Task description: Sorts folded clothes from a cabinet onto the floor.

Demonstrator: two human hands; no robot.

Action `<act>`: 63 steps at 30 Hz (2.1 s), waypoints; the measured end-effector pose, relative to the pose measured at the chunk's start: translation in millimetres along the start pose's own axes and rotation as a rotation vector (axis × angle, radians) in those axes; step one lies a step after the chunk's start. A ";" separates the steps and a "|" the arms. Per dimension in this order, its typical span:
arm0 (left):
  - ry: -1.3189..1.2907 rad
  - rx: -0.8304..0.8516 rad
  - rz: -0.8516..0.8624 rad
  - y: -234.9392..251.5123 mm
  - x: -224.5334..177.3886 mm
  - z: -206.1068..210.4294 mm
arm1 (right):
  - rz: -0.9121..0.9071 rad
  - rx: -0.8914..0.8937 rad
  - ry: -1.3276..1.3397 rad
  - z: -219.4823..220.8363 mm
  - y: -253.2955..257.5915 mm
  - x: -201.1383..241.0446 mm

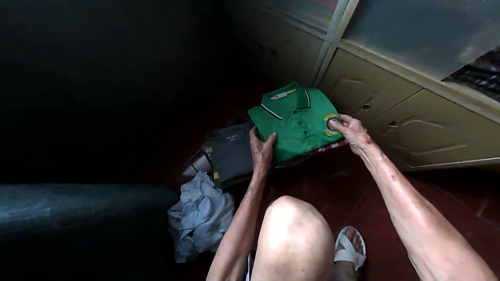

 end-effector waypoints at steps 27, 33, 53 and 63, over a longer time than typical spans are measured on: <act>0.842 0.649 0.662 -15.0 -98.6 151.5 | 0.087 -0.161 -0.101 -236.0 -193.3 43.1; 0.487 0.833 0.666 -46.2 -249.1 229.6 | -0.061 -0.268 0.029 -240.5 -211.1 71.6; -0.370 0.871 -0.173 -149.4 -274.7 471.0 | -0.028 0.057 -0.163 -207.8 -210.0 16.1; -0.358 0.816 -0.255 -153.0 -264.4 475.3 | -0.040 0.073 -0.139 -207.8 -212.5 21.1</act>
Point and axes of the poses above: each hand's wrist, its own y-axis towards the middle knuckle, its own z-axis out of the palm, x = y × z, the point moved 10 cm from there along y, towards the middle knuckle, and after that the axes turned 8 degrees about z, right-handed, at the moved point
